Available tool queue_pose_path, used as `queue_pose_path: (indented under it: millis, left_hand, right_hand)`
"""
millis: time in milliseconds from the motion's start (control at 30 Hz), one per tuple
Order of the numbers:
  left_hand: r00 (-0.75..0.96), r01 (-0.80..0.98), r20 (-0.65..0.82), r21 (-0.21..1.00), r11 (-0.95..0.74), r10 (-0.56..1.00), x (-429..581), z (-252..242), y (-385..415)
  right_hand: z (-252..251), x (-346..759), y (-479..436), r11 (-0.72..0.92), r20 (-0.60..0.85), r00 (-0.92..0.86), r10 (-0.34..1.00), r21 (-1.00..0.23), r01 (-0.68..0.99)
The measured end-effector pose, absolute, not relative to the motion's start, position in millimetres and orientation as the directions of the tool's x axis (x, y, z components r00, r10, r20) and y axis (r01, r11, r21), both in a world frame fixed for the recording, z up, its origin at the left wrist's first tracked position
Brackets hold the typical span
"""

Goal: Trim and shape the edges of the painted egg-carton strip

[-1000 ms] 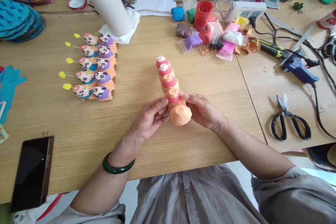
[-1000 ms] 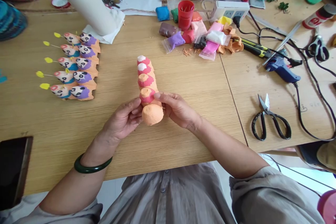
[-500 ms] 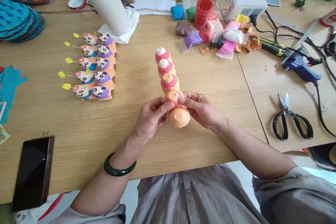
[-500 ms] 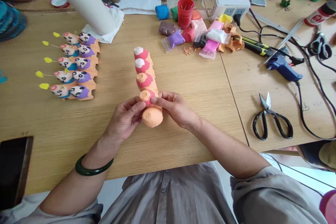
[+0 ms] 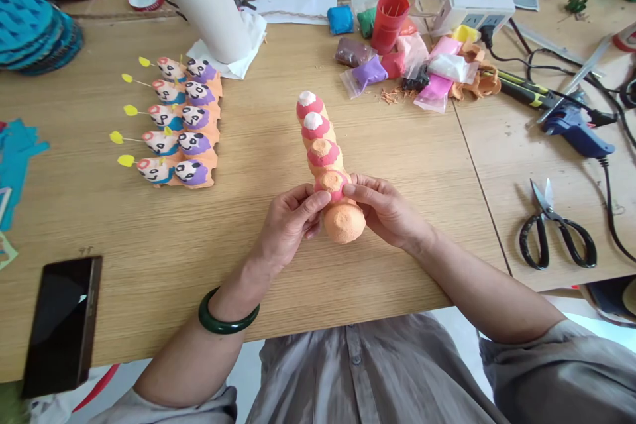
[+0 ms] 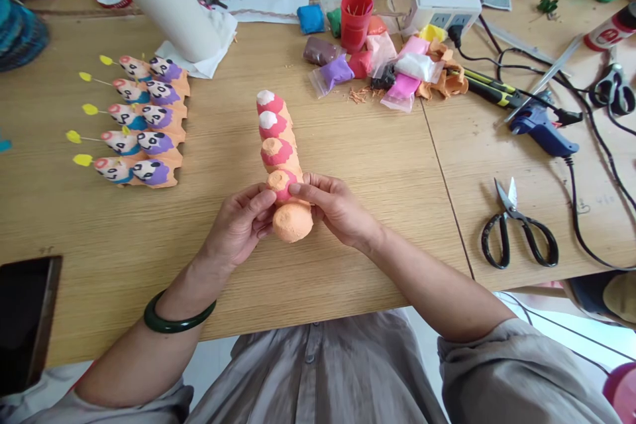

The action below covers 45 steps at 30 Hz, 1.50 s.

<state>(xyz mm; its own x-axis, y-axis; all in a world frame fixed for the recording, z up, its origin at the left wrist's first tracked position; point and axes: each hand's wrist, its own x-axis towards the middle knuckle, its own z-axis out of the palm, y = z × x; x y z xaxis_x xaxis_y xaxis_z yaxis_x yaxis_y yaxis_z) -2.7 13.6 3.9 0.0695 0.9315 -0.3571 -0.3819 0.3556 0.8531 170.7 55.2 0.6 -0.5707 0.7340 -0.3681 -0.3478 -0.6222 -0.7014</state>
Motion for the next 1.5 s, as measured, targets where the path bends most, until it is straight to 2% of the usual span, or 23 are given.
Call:
queue_pose_path:
  millis: [333, 600, 800, 967, 1100, 1167, 1267, 1333, 1400, 1500]
  left_hand:
    - [0.077, -0.328, -0.308, 0.89, 0.316, 0.948, -2, -1, 12]
    - [0.095, -0.362, -0.322, 0.87, 0.334, 0.942, -1, 5, 13]
    - [0.153, -0.359, -0.315, 0.865, 0.349, 0.937, -4, 3, 14]
    - [0.086, -0.286, -0.312, 0.902, 0.324, 0.946, -9, 1, 15]
    - [0.13, -0.26, -0.382, 0.877, 0.403, 0.915, -10, 4, 17]
    - [0.135, -0.257, -0.427, 0.856, 0.448, 0.894, -11, 5, 17]
    - [0.083, -0.202, -0.451, 0.866, 0.458, 0.889, -15, 3, 17]
    - [0.051, -0.102, -0.439, 0.891, 0.442, 0.897, -19, 0, 17]
    - [-0.028, 0.018, -0.39, 0.92, 0.39, 0.92, -25, -3, 16]
    - [-0.203, 0.126, -0.241, 0.955, 0.27, 0.949, -34, -5, 17]
  right_hand:
    - [0, 170, 53, -0.529, -0.305, -0.526, 0.794, -0.773, -0.35]
    - [0, 172, 54, -0.602, -0.335, -0.568, 0.752, -0.702, -0.382]
    - [2, 173, 55, -0.583, -0.32, -0.564, 0.761, -0.719, -0.378]
    - [0, 173, 58, -0.666, -0.386, -0.608, 0.694, -0.666, -0.337]
    - [-5, 174, 62, -0.663, -0.449, -0.548, 0.706, -0.69, -0.289]
    - [-6, 175, 64, -0.628, -0.473, -0.478, 0.74, -0.74, -0.242]
    - [-7, 179, 67, -0.485, -0.437, -0.367, 0.821, -0.874, -0.045]
    - [-7, 182, 69, -0.297, -0.316, -0.297, 0.901, -0.949, 0.108]
    - [-8, 184, 70, -0.124, -0.181, -0.267, 0.947, -0.969, 0.216]
    - [-8, 185, 70, 0.0, -0.076, -0.268, 0.961, -0.962, 0.274]
